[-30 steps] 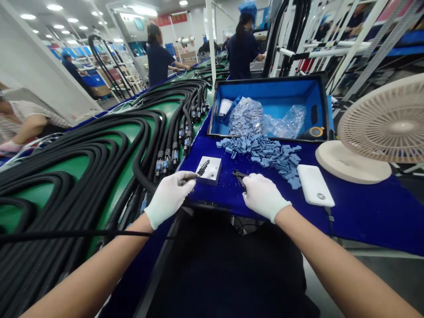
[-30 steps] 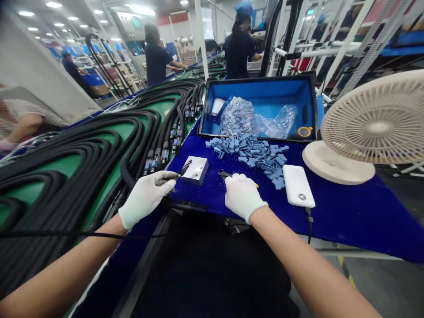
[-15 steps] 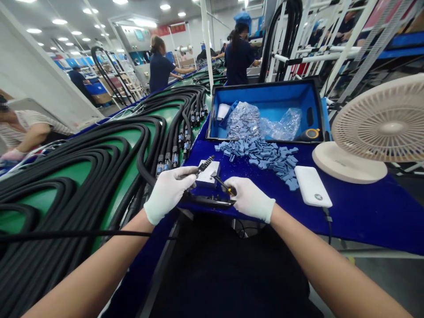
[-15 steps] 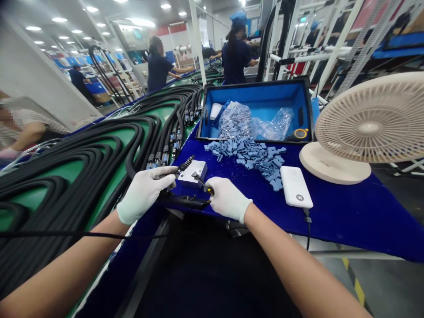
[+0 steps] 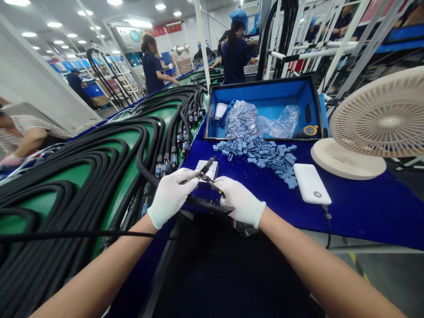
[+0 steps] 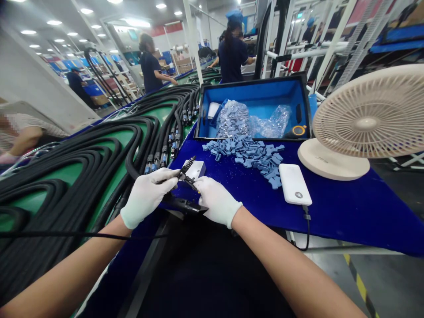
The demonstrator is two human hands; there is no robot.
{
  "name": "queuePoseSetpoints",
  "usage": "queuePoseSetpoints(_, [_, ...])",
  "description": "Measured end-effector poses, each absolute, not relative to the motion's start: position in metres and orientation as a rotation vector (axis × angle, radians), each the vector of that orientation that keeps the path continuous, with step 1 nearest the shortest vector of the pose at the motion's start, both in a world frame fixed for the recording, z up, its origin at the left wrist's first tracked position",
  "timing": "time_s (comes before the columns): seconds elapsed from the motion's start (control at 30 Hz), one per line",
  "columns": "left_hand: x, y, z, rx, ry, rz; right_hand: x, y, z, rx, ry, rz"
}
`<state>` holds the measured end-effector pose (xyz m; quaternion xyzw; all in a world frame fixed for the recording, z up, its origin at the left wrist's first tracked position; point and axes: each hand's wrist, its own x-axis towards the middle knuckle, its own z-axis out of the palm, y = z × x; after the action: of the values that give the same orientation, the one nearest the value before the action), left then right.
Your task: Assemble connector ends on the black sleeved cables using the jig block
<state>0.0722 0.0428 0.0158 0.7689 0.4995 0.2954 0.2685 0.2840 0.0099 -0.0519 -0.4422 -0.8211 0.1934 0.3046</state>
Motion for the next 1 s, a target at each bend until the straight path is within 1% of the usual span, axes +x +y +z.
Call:
queuePoseSetpoints(0.13, [0.069, 0.051, 0.018, 1.995, 1.294, 0.701, 0.281, 0.009, -0.060, -1.337, -2.203, 0.415])
queuePoseSetpoints(0.27, [0.075, 0.071, 0.029, 1.987, 1.117, 0.592, 0.277, 0.004, -0.048, -1.448, -2.168, 0.354])
queuePoseSetpoints(0.37, [0.083, 0.081, 0.033, 1.973, 1.081, 0.557, 0.277, 0.002, -0.039, -1.557, -2.081, 0.443])
queuePoseSetpoints(0.47, [0.090, 0.081, 0.031, 1.893, 1.157, 0.637, 0.279, 0.003, -0.037, -1.650, -2.019, 0.582])
queuePoseSetpoints(0.57, [0.094, 0.077, 0.029, 1.874, 1.215, 0.698, 0.282, 0.008, -0.042, -1.626, -2.076, 0.605])
queuePoseSetpoints(0.77, [0.097, 0.072, 0.031, 1.908, 1.263, 0.693, 0.285, 0.016, -0.055, -1.605, -2.158, 0.423])
queuePoseSetpoints(1.0, [0.100, 0.067, 0.031, 1.937, 1.269, 0.721, 0.283, 0.019, -0.064, -1.608, -2.122, 0.397])
